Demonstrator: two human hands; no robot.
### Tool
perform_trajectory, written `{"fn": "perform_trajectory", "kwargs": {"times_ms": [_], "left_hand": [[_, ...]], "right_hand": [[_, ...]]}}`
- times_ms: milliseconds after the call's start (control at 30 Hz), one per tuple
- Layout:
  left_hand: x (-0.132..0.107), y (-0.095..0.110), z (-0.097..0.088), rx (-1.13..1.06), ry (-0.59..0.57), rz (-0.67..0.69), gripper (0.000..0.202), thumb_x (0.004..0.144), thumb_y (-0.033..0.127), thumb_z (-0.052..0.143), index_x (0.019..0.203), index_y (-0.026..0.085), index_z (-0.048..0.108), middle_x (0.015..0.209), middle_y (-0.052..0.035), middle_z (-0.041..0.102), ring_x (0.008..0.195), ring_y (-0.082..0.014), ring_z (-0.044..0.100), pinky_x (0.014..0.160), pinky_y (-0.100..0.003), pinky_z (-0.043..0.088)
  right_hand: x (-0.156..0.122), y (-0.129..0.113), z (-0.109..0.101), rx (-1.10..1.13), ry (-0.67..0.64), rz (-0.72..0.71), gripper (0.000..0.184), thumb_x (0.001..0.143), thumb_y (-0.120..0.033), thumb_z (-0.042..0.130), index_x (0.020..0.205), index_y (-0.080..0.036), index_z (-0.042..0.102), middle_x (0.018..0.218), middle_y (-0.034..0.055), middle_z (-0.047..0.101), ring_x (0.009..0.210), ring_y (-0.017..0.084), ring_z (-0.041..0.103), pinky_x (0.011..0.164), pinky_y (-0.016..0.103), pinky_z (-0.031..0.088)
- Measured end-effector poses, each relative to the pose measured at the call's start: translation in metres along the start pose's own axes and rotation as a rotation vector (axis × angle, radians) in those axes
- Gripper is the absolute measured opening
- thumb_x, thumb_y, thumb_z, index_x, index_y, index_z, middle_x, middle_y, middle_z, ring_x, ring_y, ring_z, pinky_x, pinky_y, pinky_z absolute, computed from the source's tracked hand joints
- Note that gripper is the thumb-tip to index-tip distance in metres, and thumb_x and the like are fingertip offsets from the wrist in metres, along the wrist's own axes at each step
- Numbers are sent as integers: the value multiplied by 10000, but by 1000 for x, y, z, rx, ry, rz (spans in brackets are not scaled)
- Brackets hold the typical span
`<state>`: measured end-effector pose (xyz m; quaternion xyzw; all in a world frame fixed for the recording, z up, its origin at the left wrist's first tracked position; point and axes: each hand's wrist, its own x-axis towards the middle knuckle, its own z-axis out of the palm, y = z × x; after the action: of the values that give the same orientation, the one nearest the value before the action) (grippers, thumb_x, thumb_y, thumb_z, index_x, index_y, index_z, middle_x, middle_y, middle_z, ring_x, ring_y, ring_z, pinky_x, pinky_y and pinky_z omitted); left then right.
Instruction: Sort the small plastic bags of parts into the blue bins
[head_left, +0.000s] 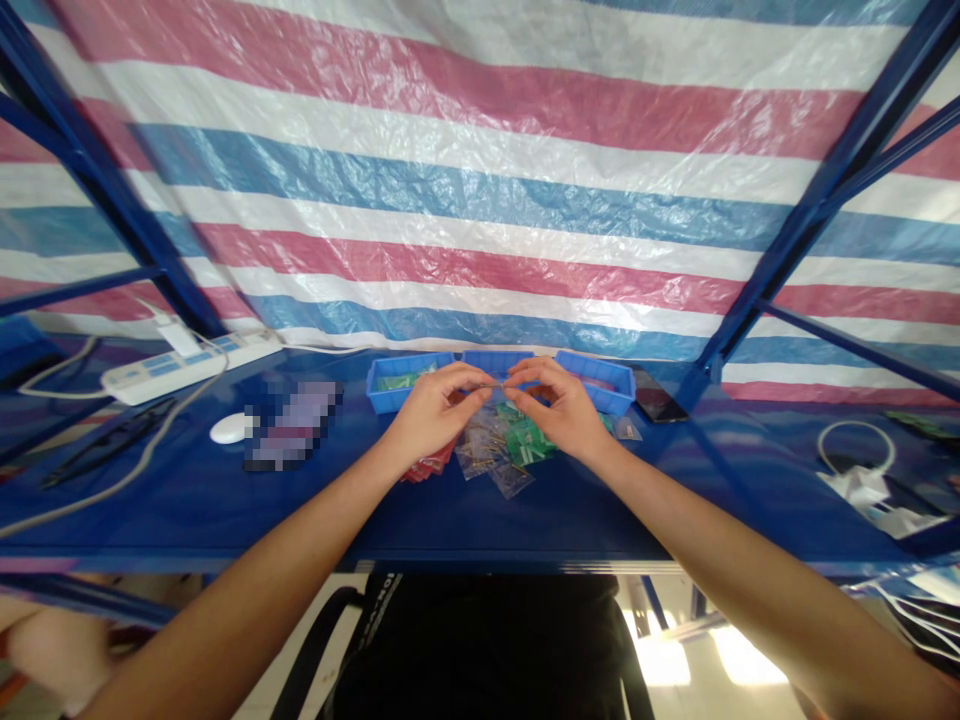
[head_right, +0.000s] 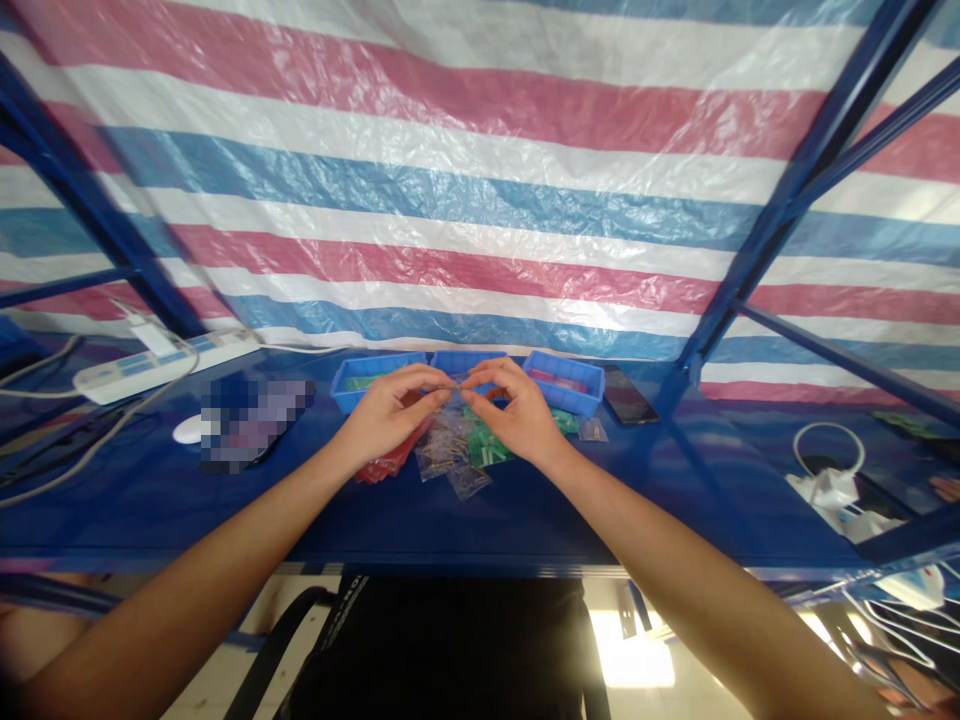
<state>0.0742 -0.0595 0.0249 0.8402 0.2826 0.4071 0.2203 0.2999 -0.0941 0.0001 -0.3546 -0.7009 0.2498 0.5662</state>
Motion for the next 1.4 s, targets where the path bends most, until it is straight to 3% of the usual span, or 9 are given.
{"fn": "perform_trajectory", "kwargs": {"times_ms": [267,400,500,600,700,933,1100,1233,1400], "left_hand": [[-2,-5,5,-168,-18,-108,392,976,428,720,1307,223,673,1048,-63,799,934,-226,772,851,-343,596],[-2,-8,9,-240,26,-118,411,949,393,754,1271,219,568,1029,-58,792,919,-205,773,840,-327,596],[-2,-8,6,-140,75,-90,383,971,369,717,1277,227,537,1115,-75,785,993,-211,765,874,-341,594],[-2,-6,-1,106,64,-20,237,1007,350,647,1209,232,615,1121,-66,776,1010,-225,743,899,-364,575],[-2,-5,-6,280,-43,83,148,1026,323,592,1038,226,703,1057,-56,763,992,-236,720,931,-375,545],[-6,-12,-2,275,-279,136,216,1016,358,636,1151,246,761,1236,-81,752,1102,-249,732,1034,-367,532],[-9,-19,0,289,-312,84,361,912,435,776,1231,267,779,1221,-88,782,1063,-277,750,942,-355,561],[-8,-24,1,307,-296,60,312,908,406,777,1194,284,800,1017,-59,814,819,-241,747,791,-323,548],[-5,-26,0,293,-270,97,182,938,317,736,1096,295,823,1009,-41,823,875,-242,763,867,-335,541]], "right_hand": [[-1,5,4,136,-33,163,293,877,-473,820,1046,-248,740,1010,58,767,934,235,714,799,370,591],[2,10,4,205,-44,179,364,860,-460,833,1112,-248,679,973,41,749,879,212,717,762,348,592],[5,14,-2,212,28,182,403,879,-454,803,1167,-271,588,928,6,712,801,198,712,677,326,582],[9,17,-17,9,108,120,252,937,-421,724,1078,-271,579,848,6,682,759,209,695,638,330,554],[14,20,-33,-330,134,-40,65,958,-294,645,1007,-257,664,935,51,703,810,223,673,721,368,560],[19,31,-47,-570,59,-152,253,1002,-249,571,1192,-229,736,1292,129,696,1049,283,700,917,459,591],[16,44,-39,-634,-69,-202,404,983,-298,652,1375,-209,686,1472,156,630,1396,349,570,1226,550,440],[16,50,-37,-629,-160,-184,302,980,-334,685,1251,-227,762,1414,145,688,1353,350,604,1210,578,441],[16,42,-37,-587,-101,-200,209,1014,-336,646,1142,-236,777,1257,128,742,1235,320,644,1135,539,485]]}}
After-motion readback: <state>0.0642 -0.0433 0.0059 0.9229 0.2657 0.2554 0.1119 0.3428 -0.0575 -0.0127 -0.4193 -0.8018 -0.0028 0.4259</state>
